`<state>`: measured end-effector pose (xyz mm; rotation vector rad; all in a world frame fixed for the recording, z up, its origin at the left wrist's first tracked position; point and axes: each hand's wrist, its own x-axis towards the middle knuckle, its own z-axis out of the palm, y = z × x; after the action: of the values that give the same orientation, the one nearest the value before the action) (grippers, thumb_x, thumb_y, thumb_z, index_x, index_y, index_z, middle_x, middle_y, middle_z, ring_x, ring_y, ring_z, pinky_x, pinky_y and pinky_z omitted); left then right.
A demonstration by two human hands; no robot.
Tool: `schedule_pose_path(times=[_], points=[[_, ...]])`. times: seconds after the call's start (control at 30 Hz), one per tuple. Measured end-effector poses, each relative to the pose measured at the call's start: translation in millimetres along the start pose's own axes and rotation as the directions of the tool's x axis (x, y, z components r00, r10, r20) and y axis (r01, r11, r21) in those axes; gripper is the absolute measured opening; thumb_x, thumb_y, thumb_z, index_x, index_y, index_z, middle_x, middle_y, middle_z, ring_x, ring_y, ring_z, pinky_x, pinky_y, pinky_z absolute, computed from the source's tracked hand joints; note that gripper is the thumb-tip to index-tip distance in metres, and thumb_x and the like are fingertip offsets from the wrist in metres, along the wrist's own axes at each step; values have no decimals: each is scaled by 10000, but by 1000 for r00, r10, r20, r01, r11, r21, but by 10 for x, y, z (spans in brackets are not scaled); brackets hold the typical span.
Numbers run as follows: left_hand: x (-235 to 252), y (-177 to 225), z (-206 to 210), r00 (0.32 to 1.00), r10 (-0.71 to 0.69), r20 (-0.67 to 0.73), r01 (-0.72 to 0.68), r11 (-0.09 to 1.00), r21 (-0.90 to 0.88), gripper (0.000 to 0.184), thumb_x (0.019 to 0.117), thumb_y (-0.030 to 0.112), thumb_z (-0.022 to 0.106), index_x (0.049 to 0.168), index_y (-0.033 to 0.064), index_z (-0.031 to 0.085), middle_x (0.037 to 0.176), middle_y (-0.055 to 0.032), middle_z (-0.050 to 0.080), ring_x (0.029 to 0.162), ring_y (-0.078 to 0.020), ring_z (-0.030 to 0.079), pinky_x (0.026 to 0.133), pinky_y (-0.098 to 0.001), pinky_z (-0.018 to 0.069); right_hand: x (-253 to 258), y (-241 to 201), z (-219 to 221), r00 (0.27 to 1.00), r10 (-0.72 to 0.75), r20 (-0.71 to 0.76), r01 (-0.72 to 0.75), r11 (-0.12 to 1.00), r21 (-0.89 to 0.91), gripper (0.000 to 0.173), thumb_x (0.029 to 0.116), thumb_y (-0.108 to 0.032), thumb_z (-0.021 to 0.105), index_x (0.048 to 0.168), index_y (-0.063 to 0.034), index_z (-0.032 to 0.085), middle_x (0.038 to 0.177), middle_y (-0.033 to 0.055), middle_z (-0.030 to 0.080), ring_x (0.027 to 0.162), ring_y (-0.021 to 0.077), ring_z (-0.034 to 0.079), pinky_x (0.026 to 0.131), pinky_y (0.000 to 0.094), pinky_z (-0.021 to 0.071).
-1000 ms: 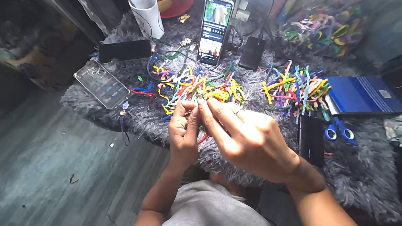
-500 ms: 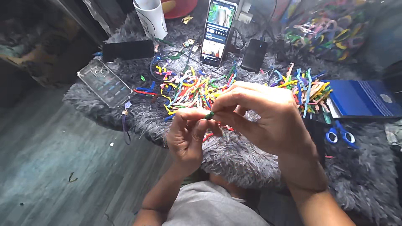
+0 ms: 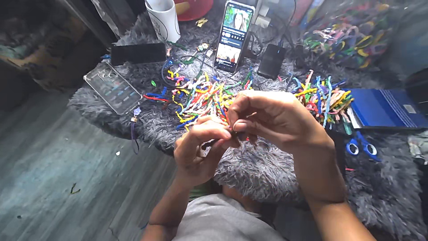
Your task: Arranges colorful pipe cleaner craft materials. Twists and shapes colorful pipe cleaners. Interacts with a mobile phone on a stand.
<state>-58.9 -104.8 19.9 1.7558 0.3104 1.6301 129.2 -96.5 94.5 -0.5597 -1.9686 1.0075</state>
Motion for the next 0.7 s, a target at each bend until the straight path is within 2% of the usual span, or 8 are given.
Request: schedule_pose_path(times=[0.07,0.13,0.23,0.33,0.43,0.53,0.63,0.7], points=[[-4,10,-12,1000,-26,-6,27,993,119,206,1006,154,660,1191,188,575,1064,117,682,1002,-3,671,868,-185,582,-22,-57,-8,1000,-1,-19,-4,966,-258,97,1004,-77,606,1002,-8,673,896,-3,664,827,1,640,741,148,559],[-3,24,-21,997,-70,-7,70,964,258,240,986,150,685,1178,140,541,1054,104,689,995,19,671,875,-169,577,-58,-116,-2,999,-30,-29,12,872,-490,117,999,-121,611,979,-62,711,907,-17,687,872,21,655,781,184,550],[-17,37,0,996,-90,-8,87,924,373,224,981,142,678,1146,51,557,1013,29,685,928,12,671,856,-172,579,-122,-201,78,996,-79,-42,26,704,-710,147,999,-133,611,970,-87,747,941,32,724,970,136,679,927,335,503],[-38,64,53,997,-57,-42,69,914,399,199,982,148,684,1116,50,575,1000,22,690,935,12,670,849,-164,575,-155,-267,146,989,-125,-77,13,595,-804,129,982,-123,645,954,-85,765,980,57,736,935,164,658,735,286,482],[-62,81,119,998,-36,-59,56,922,383,180,1002,169,660,1121,62,577,1014,34,687,966,31,657,861,-143,556,-221,-347,177,981,-165,-102,12,577,-817,106,974,-108,674,946,-86,773,1027,78,732,961,154,636,741,251,464],[-65,106,151,995,-79,-55,94,918,385,205,1026,182,625,1134,8,631,995,-8,723,917,25,675,845,-152,561,-243,-396,234,970,-208,-129,4,542,-840,93,957,-87,691,904,-95,766,932,65,698,922,131,612,728,221,447],[-65,119,149,985,-173,-8,165,926,338,244,1048,190,573,1068,-29,677,833,-5,704,760,46,634,735,-126,530,-243,-415,286,971,-203,-125,-11,487,-873,118,967,-72,668,915,-79,774,922,84,716,892,159,631,685,252,447],[-59,143,135,968,-249,41,238,955,177,214,1070,162,527,1043,-21,634,797,40,694,699,75,613,667,-98,525,-242,-404,286,975,-195,-108,1,489,-872,126,980,-79,650,923,-71,763,910,85,727,854,166,646,637,260,446]])
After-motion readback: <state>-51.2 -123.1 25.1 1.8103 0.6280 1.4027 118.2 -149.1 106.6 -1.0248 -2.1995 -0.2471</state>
